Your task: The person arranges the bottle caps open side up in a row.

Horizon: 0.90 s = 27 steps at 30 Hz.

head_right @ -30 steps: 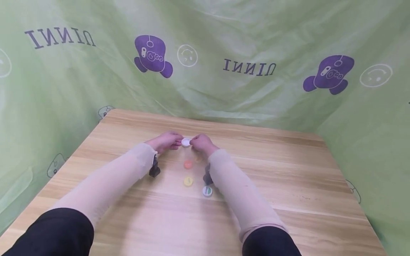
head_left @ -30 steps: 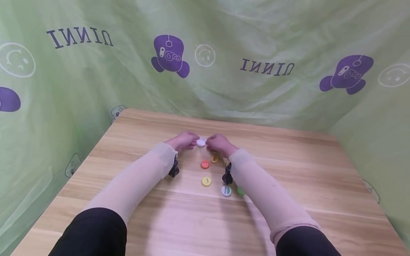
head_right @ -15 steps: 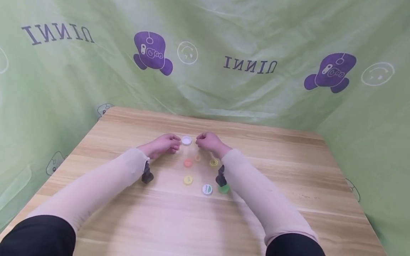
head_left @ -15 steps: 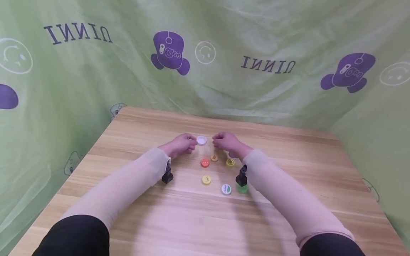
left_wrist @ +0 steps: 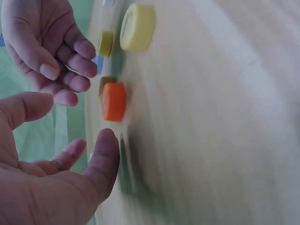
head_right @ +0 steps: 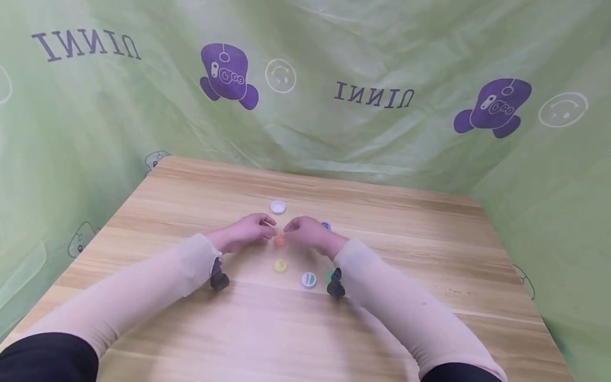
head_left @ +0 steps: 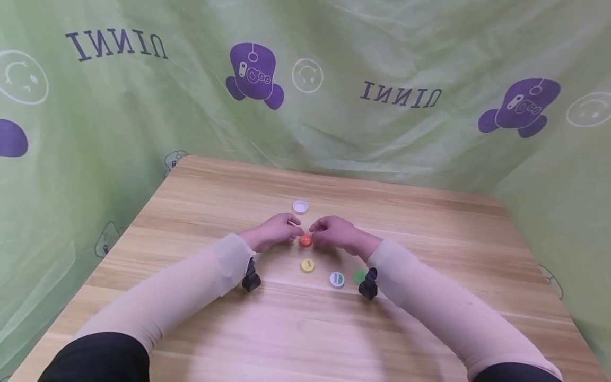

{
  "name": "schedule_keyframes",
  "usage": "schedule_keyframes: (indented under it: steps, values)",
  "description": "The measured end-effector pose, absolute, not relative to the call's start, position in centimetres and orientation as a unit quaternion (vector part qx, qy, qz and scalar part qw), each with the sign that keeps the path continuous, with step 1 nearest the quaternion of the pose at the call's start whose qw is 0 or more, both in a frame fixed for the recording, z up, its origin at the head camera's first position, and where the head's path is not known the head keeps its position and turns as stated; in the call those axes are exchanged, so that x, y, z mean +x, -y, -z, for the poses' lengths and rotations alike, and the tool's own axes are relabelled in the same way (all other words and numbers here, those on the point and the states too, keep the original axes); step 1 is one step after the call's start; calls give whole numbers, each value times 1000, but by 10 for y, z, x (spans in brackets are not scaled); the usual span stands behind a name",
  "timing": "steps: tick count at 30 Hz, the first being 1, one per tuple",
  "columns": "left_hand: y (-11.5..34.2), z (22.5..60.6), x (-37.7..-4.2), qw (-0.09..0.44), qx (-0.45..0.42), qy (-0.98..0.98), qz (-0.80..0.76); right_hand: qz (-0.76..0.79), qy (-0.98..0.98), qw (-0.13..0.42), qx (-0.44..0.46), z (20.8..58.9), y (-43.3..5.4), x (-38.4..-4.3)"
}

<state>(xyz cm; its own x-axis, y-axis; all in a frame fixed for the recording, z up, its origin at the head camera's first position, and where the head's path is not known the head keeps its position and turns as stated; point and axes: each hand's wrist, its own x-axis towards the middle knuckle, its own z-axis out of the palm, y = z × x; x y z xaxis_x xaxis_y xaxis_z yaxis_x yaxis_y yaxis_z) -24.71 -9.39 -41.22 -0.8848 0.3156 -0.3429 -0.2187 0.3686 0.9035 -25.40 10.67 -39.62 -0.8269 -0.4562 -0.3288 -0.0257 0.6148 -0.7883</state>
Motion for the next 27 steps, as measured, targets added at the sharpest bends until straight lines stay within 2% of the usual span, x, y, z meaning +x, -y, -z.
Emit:
schedule_keyframes:
  steps: [5, 15, 27]
  values:
    - [93, 413, -242, 237, 31, -804, -545, 405, -869, 260, -120, 402, -102, -249]
    - [93, 420, -241, 213, 58, -838, -499, 359, -900, 225, -104, 409, -91, -241]
    - [93, 424, -246, 216, 76, -842, -489, 318, -929, 156, -108, 423, -81, -243]
